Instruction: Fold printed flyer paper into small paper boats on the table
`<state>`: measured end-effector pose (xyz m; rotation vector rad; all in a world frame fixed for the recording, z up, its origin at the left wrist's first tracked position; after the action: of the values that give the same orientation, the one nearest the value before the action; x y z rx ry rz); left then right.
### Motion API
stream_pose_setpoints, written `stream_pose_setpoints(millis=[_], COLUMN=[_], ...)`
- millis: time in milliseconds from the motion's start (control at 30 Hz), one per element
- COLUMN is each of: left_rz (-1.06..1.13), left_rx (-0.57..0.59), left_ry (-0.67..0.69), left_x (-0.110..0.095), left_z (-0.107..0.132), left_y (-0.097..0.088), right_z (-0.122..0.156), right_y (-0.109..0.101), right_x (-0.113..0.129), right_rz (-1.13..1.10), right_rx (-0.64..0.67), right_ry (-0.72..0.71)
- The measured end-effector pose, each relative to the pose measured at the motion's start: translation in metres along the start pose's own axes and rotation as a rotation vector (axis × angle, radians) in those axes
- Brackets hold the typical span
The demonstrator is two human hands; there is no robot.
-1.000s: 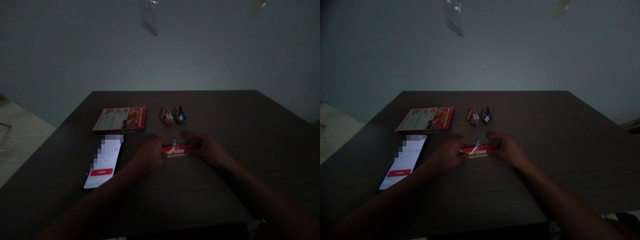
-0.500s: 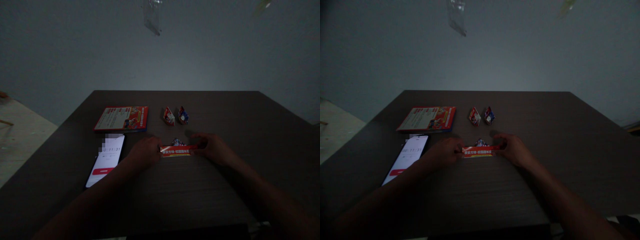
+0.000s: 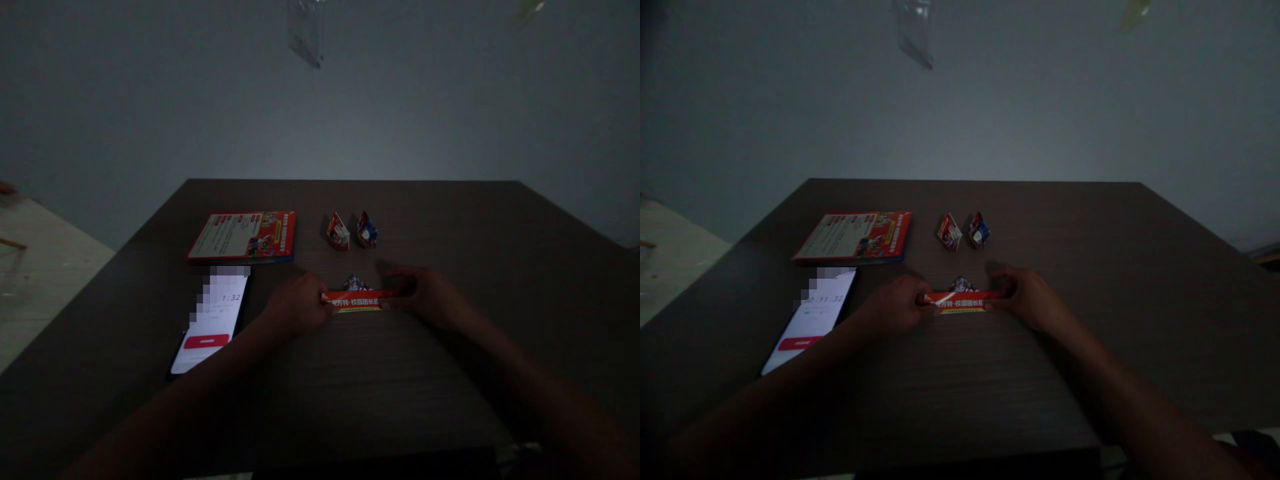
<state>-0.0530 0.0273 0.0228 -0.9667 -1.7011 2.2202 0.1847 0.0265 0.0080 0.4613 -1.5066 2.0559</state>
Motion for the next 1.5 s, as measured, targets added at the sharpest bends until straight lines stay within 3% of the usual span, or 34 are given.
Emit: stream_pose_setpoints(millis=[400, 500, 700, 867, 1233, 1500], left_rz=[0.022, 0.015, 0.006, -0.004, 0.067, -0.022], left_rx=[-0.004, -0.018, -0.038, -0.104, -0.199, -0.273], left_ry=[-0.014, -0.011, 0.050, 0.128, 0.105, 0.064], left_x=[-0.001, 0.000, -0.003, -0.012, -0.015, -0.024], left_z=[0.002, 0.002, 0.000, 0.000, -0.002, 0.003], left_y=[0.000, 0.001, 0.001, 0.002, 0.008, 0.005], right_z=[0.000, 0.003, 0.007, 0.009, 0.008, 0.013], right_y=[-0.008, -0.008, -0.005, 0.001, 0.007, 0.006], right_x=[-0.012, -0.011, -0.003, 0.005, 0.002, 0.006], right_rz=[-0.036, -0.011, 0.089, 0.069, -0.059, -0.005], right_rx=[0.083, 0.093, -0.031, -0.055, -0.050, -0.170], right_ry=[0.000, -0.081, -0.360, -0.430, -0.289, -0.283])
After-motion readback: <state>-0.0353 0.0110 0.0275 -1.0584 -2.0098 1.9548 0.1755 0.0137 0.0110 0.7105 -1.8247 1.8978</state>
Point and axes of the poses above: each hand's wrist, its own z-axis away from the middle knuckle, its own y-axis out of the palm, x = y × z, the point moved 3 cm from there along -z, towards the middle knuckle, and after that the axes turned 14 degrees about y, right-handed, at the moved point
